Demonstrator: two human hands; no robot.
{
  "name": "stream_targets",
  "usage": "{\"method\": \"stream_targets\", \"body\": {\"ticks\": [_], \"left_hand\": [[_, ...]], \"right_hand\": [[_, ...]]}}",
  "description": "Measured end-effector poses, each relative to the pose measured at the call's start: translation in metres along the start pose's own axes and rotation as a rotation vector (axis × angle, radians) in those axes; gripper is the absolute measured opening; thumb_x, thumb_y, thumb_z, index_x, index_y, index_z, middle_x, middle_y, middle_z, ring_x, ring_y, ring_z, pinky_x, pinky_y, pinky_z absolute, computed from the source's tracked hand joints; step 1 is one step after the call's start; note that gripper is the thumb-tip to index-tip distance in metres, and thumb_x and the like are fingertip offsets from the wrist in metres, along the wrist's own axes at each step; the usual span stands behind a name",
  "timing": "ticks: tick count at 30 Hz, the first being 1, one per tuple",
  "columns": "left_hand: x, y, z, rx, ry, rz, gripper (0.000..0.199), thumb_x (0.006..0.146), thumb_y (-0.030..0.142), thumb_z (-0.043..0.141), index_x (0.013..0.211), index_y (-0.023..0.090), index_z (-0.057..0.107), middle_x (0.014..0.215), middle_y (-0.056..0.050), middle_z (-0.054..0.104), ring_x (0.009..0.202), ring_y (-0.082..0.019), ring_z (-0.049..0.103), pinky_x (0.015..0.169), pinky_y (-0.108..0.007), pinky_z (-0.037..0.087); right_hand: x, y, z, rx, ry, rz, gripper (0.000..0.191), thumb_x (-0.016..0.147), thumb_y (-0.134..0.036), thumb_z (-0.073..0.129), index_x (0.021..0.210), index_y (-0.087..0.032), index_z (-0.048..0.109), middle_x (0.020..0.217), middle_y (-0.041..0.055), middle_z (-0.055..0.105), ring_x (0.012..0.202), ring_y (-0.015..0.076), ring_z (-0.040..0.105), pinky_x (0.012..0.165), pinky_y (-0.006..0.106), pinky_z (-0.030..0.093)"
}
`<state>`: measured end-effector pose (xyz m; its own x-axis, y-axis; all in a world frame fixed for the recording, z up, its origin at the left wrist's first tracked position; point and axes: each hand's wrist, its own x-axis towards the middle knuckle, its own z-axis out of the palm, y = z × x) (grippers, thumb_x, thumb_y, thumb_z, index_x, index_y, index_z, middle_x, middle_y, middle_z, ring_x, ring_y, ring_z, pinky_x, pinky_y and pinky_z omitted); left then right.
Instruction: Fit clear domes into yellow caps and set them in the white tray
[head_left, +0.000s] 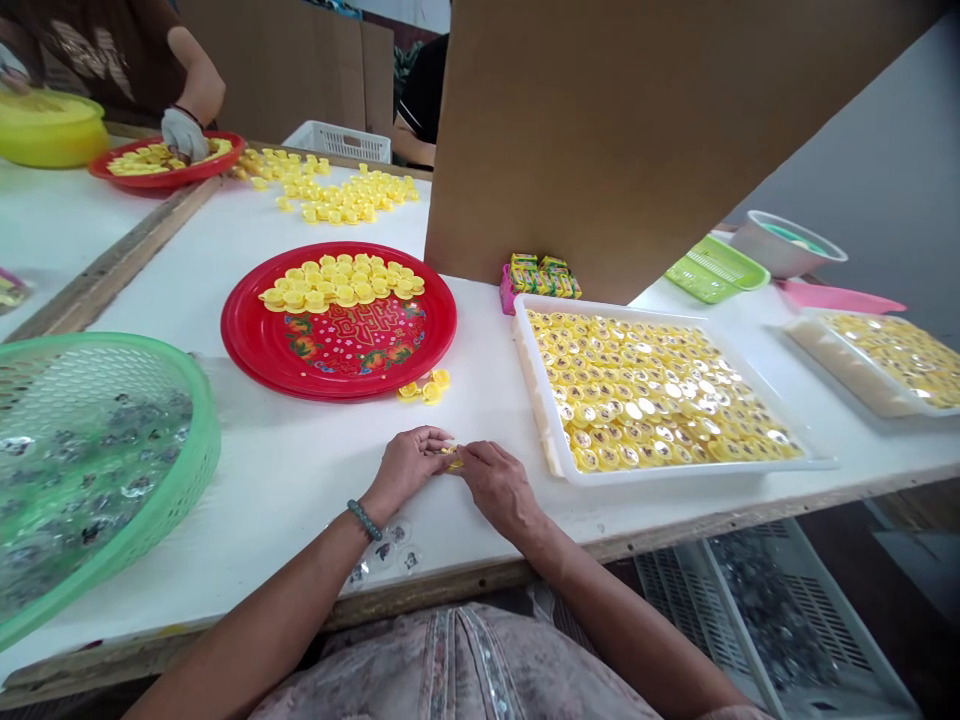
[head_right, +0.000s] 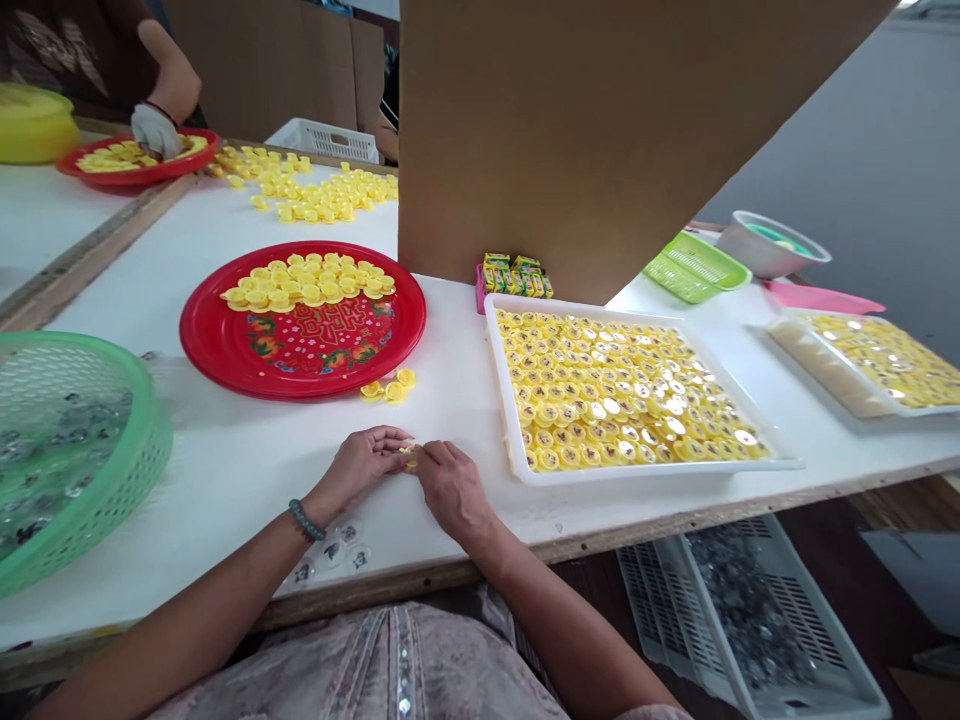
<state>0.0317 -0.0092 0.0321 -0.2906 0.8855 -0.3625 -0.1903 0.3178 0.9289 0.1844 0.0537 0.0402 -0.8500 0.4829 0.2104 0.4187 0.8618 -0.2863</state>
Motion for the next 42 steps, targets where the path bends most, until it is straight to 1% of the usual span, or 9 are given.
{"method": "stream_targets", "body": {"ticks": [10,13,16,21,26,28,31,36,42], "left_hand": [[-0.003,0.01,-0.004,0.19,-0.033,-0.015,0.039,0.062,0.033,0.069,0.096,0.016,0.06,0.094,-0.009,0.072,0.09,-0.023,0.066,0.076,-0.03,0.052],[0.0,0.006,-0.006,0.27,-0.079,0.004,0.051,0.06,0.038,0.07,0.105,0.017,0.056,0.087,-0.007,0.073,0.086,-0.023,0.067,0.077,-0.031,0.052],[0.001,0.005,-0.006,0.261,-0.108,-0.022,0.064,0.058,0.043,0.072,0.113,0.018,0.051,0.088,-0.006,0.073,0.087,-0.023,0.067,0.075,-0.029,0.054],[-0.002,0.006,-0.008,0.134,-0.081,-0.105,0.072,0.056,0.049,0.074,0.116,0.018,0.05,0.098,-0.008,0.071,0.085,-0.021,0.067,0.074,-0.026,0.055],[0.007,-0.004,-0.011,0.106,-0.018,-0.124,0.068,0.048,0.052,0.077,0.104,0.018,0.058,0.087,-0.004,0.071,0.068,-0.017,0.067,0.062,-0.021,0.055],[0.012,-0.007,-0.012,0.099,-0.014,-0.131,0.068,0.043,0.053,0.078,0.098,0.018,0.06,0.08,-0.003,0.071,0.065,-0.017,0.066,0.059,-0.022,0.055],[0.014,-0.008,-0.011,0.084,-0.028,-0.189,0.069,0.036,0.052,0.08,0.093,0.019,0.061,0.079,-0.004,0.071,0.064,-0.018,0.066,0.057,-0.024,0.056],[0.006,-0.008,-0.004,0.112,0.06,-0.091,0.061,0.048,0.052,0.076,0.097,0.019,0.06,0.079,-0.003,0.07,0.062,-0.015,0.064,0.056,-0.022,0.054],[0.009,-0.006,-0.009,0.157,0.002,-0.161,0.063,0.049,0.051,0.076,0.099,0.017,0.06,0.083,-0.005,0.071,0.064,-0.016,0.065,0.059,-0.024,0.055]], "right_hand": [[-0.004,0.0,-0.007,0.114,-0.026,0.028,0.021,0.086,-0.031,0.056,0.101,-0.017,0.06,0.092,0.0065,0.064,0.091,0.0187,0.055,0.083,0.029,0.044],[-0.004,-0.001,-0.006,0.116,-0.022,0.069,0.028,0.083,-0.029,0.056,0.109,-0.017,0.055,0.097,0.0064,0.063,0.092,0.0177,0.056,0.083,0.028,0.043],[-0.008,-0.006,-0.009,0.101,-0.05,0.081,0.022,0.079,-0.027,0.058,0.099,-0.018,0.057,0.091,0.0047,0.063,0.088,0.0175,0.057,0.08,0.027,0.043],[-0.027,0.003,-0.052,0.127,0.065,0.191,0.03,0.078,-0.032,0.061,0.104,-0.017,0.059,0.095,0.0066,0.061,0.086,0.0176,0.057,0.076,0.026,0.045],[-0.053,0.075,-0.127,0.021,0.365,0.444,0.029,0.083,-0.03,0.057,0.11,-0.02,0.059,0.101,0.0075,0.06,0.086,0.0161,0.058,0.075,0.026,0.047],[-0.062,0.119,-0.152,-0.126,0.337,0.636,0.031,0.083,-0.031,0.057,0.112,-0.019,0.059,0.104,0.0084,0.06,0.08,0.0148,0.06,0.07,0.025,0.046],[-0.075,0.181,-0.175,-0.349,0.15,0.914,0.027,0.08,-0.031,0.061,0.104,-0.018,0.064,0.099,0.0085,0.062,0.08,0.016,0.059,0.069,0.024,0.043],[-0.09,0.238,-0.174,-0.381,0.037,1.026,0.024,0.072,-0.03,0.068,0.091,-0.014,0.069,0.089,0.0109,0.066,0.085,0.0219,0.059,0.066,0.024,0.039],[-0.097,0.253,-0.159,-0.376,0.001,1.082,0.037,0.07,-0.023,0.068,0.106,-0.013,0.065,0.101,0.0126,0.065,0.093,0.0231,0.059,0.069,0.024,0.039]]}}
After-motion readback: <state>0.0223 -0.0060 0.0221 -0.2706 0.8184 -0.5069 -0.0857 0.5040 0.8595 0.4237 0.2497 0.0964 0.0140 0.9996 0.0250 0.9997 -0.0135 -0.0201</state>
